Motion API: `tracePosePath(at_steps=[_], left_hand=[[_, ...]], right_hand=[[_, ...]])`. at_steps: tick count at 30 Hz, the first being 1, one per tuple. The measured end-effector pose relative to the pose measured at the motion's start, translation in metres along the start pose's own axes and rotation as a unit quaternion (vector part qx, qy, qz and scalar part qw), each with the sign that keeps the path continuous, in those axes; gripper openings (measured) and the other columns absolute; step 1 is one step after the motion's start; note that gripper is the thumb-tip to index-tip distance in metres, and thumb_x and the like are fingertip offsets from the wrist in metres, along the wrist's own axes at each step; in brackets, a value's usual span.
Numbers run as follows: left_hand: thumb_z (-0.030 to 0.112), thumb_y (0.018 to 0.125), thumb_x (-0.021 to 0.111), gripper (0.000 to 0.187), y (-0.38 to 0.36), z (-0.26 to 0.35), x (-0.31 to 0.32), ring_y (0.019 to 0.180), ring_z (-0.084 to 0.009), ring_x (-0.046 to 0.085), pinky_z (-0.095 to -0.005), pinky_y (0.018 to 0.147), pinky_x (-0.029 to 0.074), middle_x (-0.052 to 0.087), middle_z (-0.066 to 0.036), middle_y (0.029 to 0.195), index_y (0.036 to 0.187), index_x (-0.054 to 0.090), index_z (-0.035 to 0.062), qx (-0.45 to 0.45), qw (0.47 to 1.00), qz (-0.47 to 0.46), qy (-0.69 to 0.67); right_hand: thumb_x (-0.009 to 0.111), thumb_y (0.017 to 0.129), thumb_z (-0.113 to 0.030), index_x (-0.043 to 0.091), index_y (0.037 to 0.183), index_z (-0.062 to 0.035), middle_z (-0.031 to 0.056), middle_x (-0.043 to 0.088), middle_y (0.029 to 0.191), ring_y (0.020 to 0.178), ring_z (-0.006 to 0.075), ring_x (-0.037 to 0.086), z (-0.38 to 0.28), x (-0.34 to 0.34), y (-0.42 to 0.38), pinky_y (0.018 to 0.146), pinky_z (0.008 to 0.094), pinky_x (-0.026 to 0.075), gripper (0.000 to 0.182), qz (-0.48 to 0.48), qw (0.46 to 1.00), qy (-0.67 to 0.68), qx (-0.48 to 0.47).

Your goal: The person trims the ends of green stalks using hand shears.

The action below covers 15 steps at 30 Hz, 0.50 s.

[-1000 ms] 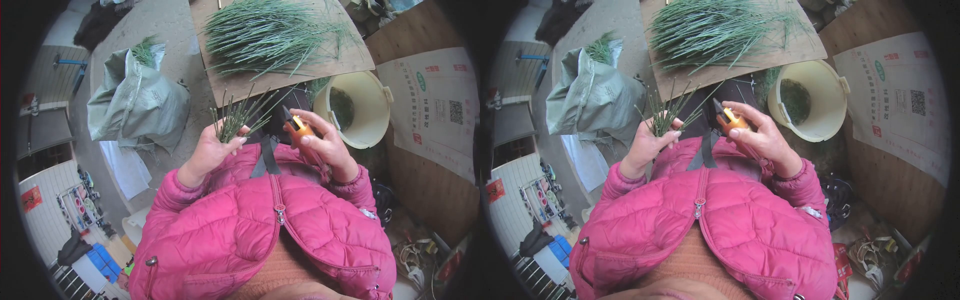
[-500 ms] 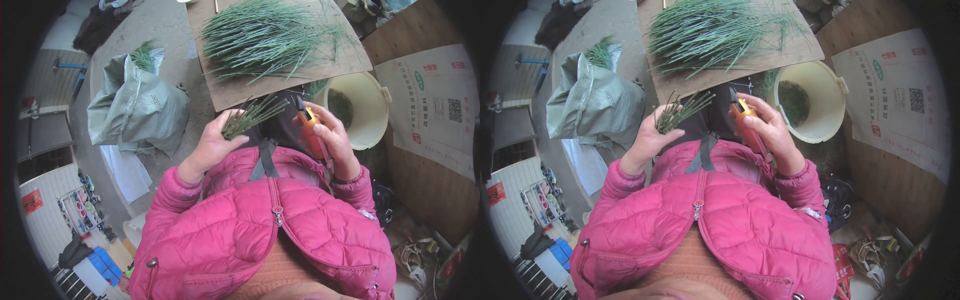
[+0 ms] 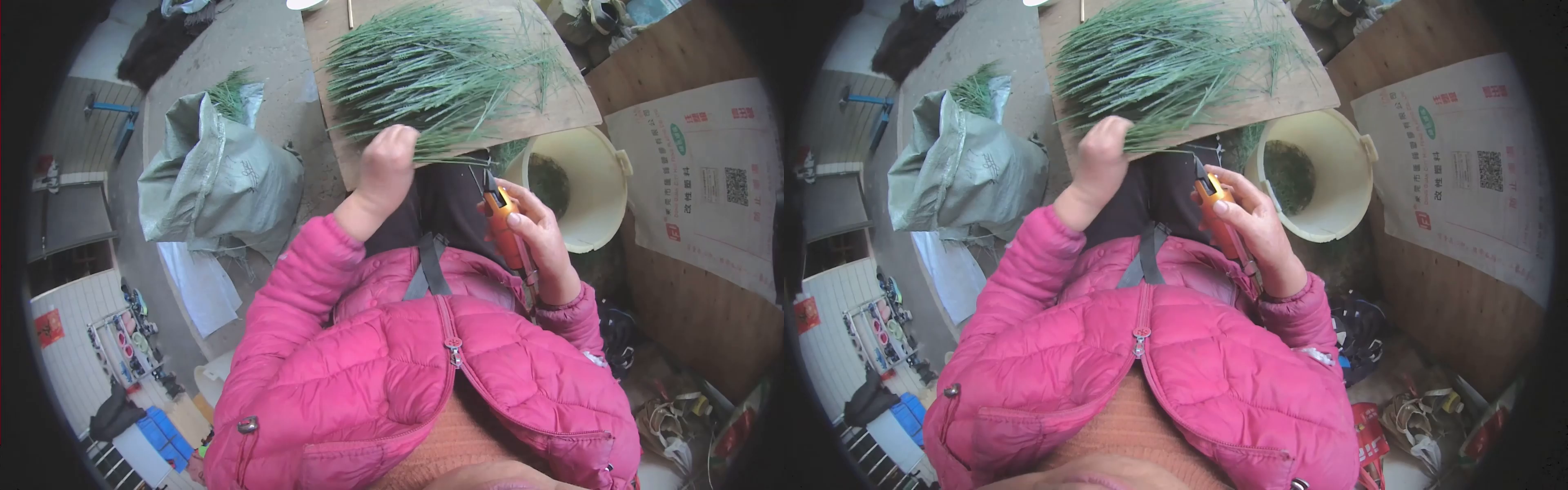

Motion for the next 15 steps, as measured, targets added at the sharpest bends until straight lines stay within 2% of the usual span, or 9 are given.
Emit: tracePosePath(at_steps=[2, 3, 4, 5, 7, 8, 9, 12, 15], left_hand=[[-0.013, 0.068, 0.061, 0.027, -0.014, 0.002, -0.035, 0.075, -0.0265, 0.058, -0.0344, 0.066, 0.047, 0.056, -0.008, 0.081, 0.088, 0.055, 0.0046, -0.114, 0.985, -0.032, -0.128], [-0.013, 0.069, 0.063, 0.028, -0.019, 0.002, -0.051, 0.077, -0.0268, 0.059, -0.0343, 0.067, 0.046, 0.057, -0.008, 0.083, 0.090, 0.056, 0.0045, -0.140, 0.977, -0.039, -0.154], [-0.007, 0.070, 0.066, 0.026, -0.026, 0.003, -0.064, 0.071, -0.0216, 0.059, -0.0298, 0.061, 0.046, 0.059, -0.006, 0.081, 0.092, 0.058, 0.0058, -0.274, 0.925, -0.069, -0.254], [-0.001, 0.072, 0.068, 0.025, -0.034, 0.005, -0.076, 0.066, -0.0164, 0.060, -0.0253, 0.055, 0.046, 0.061, -0.003, 0.078, 0.093, 0.061, 0.0071, -0.401, 0.843, -0.094, -0.346], [0.002, 0.073, 0.071, 0.025, -0.045, 0.013, -0.095, 0.059, -0.0118, 0.058, -0.0206, 0.050, 0.044, 0.062, -0.003, 0.072, 0.097, 0.063, 0.0057, -0.503, 0.746, -0.115, -0.422], [0.003, 0.074, 0.072, 0.026, -0.049, 0.017, -0.101, 0.054, -0.0099, 0.054, -0.0182, 0.048, 0.042, 0.062, -0.005, 0.068, 0.099, 0.065, 0.0036, -0.537, 0.696, -0.125, -0.459], [0.003, 0.074, 0.073, 0.027, -0.050, 0.021, -0.106, 0.052, -0.0089, 0.053, -0.0170, 0.047, 0.041, 0.062, -0.005, 0.066, 0.100, 0.066, 0.0026, -0.555, 0.669, -0.129, -0.477], [0.003, 0.073, 0.077, 0.027, -0.046, 0.032, -0.110, 0.050, -0.0087, 0.051, -0.0160, 0.046, 0.042, 0.065, -0.007, 0.070, 0.098, 0.067, 0.0013, -0.569, 0.640, -0.139, -0.498], [0.003, 0.073, 0.077, 0.024, -0.040, 0.038, -0.110, 0.050, -0.0091, 0.052, -0.0167, 0.046, 0.042, 0.063, -0.006, 0.066, 0.095, 0.068, 0.0024, -0.565, 0.640, -0.148, -0.499]], right_hand=[[0.067, 0.083, -0.033, 0.050, 0.133, -0.0050, 0.0187, 0.061, 0.112, 0.103, 0.0258, 0.063, 0.006, -0.002, -0.001, 0.074, 0.0332, 0.057, 0.060, -0.033, 0.999, -0.013, -0.001], [0.068, 0.083, -0.033, 0.050, 0.133, -0.0049, 0.0181, 0.061, 0.113, 0.105, 0.0263, 0.063, 0.006, -0.001, 0.002, 0.075, 0.0337, 0.058, 0.059, -0.045, 0.999, -0.013, -0.004], [0.067, 0.084, -0.033, 0.050, 0.133, -0.0049, 0.0170, 0.062, 0.112, 0.104, 0.0261, 0.064, 0.006, 0.000, 0.004, 0.079, 0.0331, 0.055, 0.059, -0.062, 0.998, -0.031, -0.009], [0.067, 0.084, -0.034, 0.050, 0.133, -0.0050, 0.0158, 0.063, 0.112, 0.103, 0.0260, 0.064, 0.007, 0.002, 0.005, 0.082, 0.0324, 0.053, 0.059, -0.079, 0.996, -0.049, -0.012], [0.067, 0.084, -0.034, 0.050, 0.133, -0.0045, 0.0148, 0.063, 0.114, 0.103, 0.0255, 0.064, 0.004, 0.009, 0.005, 0.085, 0.0323, 0.051, 0.060, -0.106, 0.992, -0.064, 0.002], [0.068, 0.083, -0.033, 0.050, 0.133, -0.0039, 0.0143, 0.062, 0.115, 0.104, 0.0250, 0.064, 0.002, 0.013, 0.005, 0.087, 0.0325, 0.050, 0.060, -0.118, 0.990, -0.072, 0.014], [0.068, 0.083, -0.033, 0.050, 0.133, -0.0037, 0.0141, 0.062, 0.116, 0.104, 0.0248, 0.063, 0.002, 0.015, 0.005, 0.089, 0.0326, 0.050, 0.060, -0.125, 0.989, -0.076, 0.022], [0.070, 0.082, -0.033, 0.050, 0.133, -0.0045, 0.0137, 0.062, 0.115, 0.105, 0.0239, 0.063, 0.001, 0.019, 0.005, 0.089, 0.0314, 0.049, 0.062, -0.140, 0.982, -0.127, -0.021], [0.069, 0.083, -0.036, 0.050, 0.134, -0.0048, 0.0143, 0.062, 0.118, 0.108, 0.0217, 0.061, -0.002, 0.023, 0.003, 0.092, 0.0296, 0.047, 0.063, -0.149, 0.977, -0.148, -0.035]])
Point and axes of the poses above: each hand's wrist, its own y-axis towards the middle knuckle, its own x-axis out of the palm, z = x × y, the point moved 1 cm from there along y, towards the middle knuckle
